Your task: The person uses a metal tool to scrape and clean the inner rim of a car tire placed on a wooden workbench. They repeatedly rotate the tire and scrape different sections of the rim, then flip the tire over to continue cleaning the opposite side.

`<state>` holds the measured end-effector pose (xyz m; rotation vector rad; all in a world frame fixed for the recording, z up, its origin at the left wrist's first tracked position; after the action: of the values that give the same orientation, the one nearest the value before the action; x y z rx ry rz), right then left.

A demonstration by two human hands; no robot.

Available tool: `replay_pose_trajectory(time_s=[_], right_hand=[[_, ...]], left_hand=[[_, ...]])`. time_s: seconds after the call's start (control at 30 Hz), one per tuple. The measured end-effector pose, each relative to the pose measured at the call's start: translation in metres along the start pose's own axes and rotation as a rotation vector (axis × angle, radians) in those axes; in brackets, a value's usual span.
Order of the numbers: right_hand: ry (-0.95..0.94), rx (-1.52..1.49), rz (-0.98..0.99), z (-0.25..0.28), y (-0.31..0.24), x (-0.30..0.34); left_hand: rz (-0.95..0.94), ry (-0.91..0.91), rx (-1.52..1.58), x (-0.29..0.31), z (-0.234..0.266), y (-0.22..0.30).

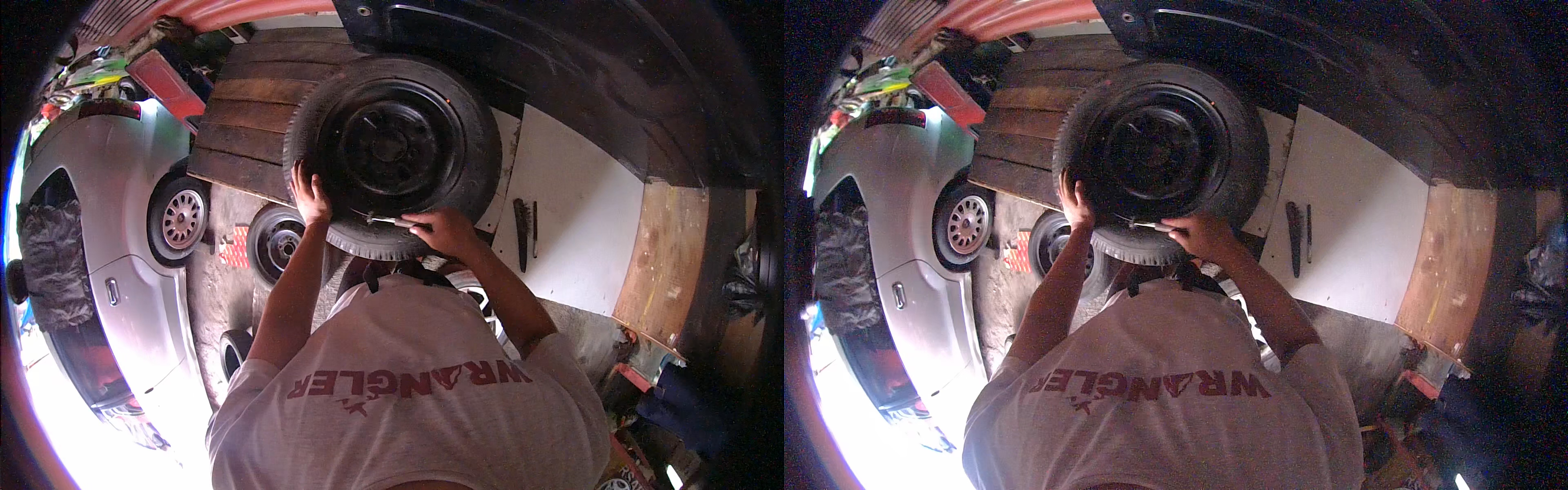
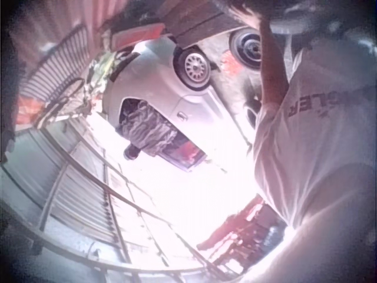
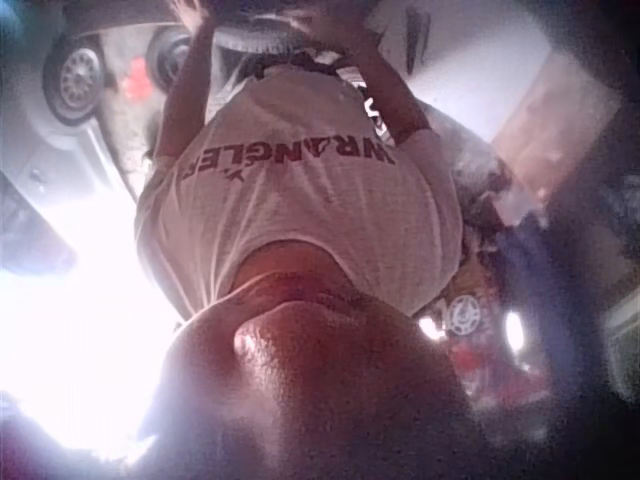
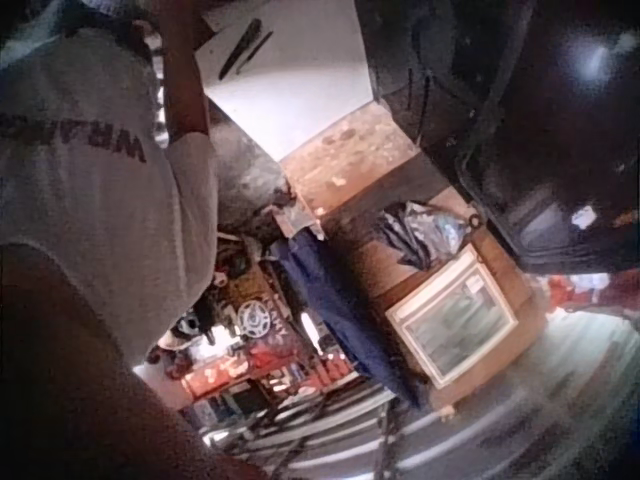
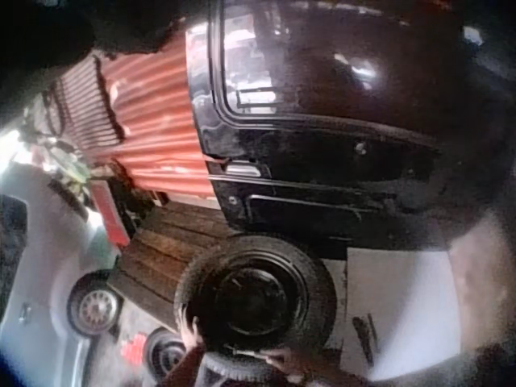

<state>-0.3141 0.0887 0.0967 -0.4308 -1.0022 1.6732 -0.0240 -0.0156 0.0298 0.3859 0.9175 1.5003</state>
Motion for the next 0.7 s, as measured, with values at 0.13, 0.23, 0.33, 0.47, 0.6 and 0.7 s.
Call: replay_pose_trajectory(time_s=[0.13, 0.23, 0.33, 0.47, 0.6, 0.7], right_hand=[[0.101, 0.144, -0.082, 0.036, 0.038, 0.007], [0.115, 0.139, -0.118, 0.05, 0.037, 0.006], [-0.006, 0.078, -0.133, 0.023, 0.007, -0.008], [0.059, 0.104, 0.067, -0.008, 0.002, -0.019], [0.088, 0.142, -0.062, 0.03, 0.032, -0.006], [0.06, 0.248, -0.113, 0.034, 0.038, -0.003]], left_hand=[[-0.007, 0.019, -0.025, -0.005, -0.001, 0.0], [-0.001, 0.024, -0.074, -0.003, -0.001, -0.003], [-0.013, 0.02, -0.058, -0.003, -0.004, -0.003], [0.008, 0.016, -0.035, -0.004, -0.006, -0.003], [0.026, 0.013, -0.033, -0.002, -0.006, -0.006], [0.024, -0.005, -0.065, -0.001, -0.005, -0.002]])
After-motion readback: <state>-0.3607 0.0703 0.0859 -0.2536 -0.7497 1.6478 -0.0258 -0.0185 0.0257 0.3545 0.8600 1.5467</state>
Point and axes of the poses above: each hand's wrist, its own x-axis away from the middle knuckle, its own z-axis out of the back of the hand, y = z × x, the point moved 9 cm from there along -x, towards the middle knuckle, and after that the axes turned 1 degree about -y, right-handed, at the moved point
